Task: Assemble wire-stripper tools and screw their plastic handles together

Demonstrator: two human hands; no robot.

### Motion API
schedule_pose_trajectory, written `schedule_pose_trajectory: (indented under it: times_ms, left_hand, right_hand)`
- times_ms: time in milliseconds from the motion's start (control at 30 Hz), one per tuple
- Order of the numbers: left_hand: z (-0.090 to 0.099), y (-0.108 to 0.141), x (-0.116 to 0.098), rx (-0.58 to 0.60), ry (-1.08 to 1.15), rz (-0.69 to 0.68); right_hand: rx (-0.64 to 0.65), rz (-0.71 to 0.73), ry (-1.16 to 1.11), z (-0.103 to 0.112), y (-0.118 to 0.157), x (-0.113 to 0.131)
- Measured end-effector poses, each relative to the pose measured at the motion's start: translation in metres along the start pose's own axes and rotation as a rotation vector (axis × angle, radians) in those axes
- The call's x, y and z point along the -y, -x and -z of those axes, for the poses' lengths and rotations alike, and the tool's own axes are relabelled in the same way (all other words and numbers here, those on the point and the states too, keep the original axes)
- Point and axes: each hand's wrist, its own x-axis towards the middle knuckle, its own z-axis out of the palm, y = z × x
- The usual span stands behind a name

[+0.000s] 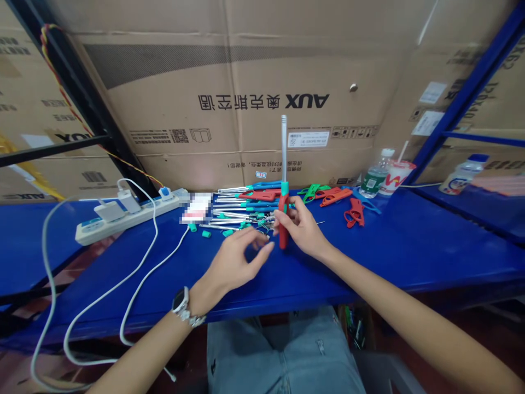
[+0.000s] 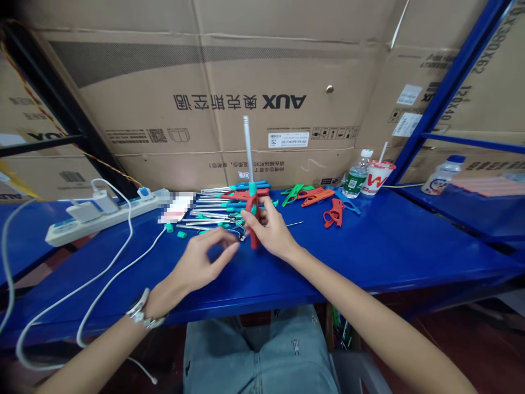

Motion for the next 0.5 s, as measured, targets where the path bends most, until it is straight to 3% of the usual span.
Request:
schedule_pose_trajectory:
  times_ms: [100,200,333,500]
  left_hand:
    - [0.022,0.014,-0.001,-0.180,-0.022,-0.109]
    - [0.035,0.018,0.000,-0.254,-0.072,-0.187]
    - [0.033,0.008,0.006,-0.152,-0.102,-0.205]
    - [0.019,-0.002,0.017,0.001,-0.120,-0.118]
  right_hand:
    - [0.087,0.007,0.256,0.008,0.008,0.003]
    - [0.272,0.042,0.578,0.009,0.015,0.009]
    - [0.469,0.082,0.811,0.001,0.015,0.012]
    - [0.528,0.237,0.932,-0.010,0.008,0.003]
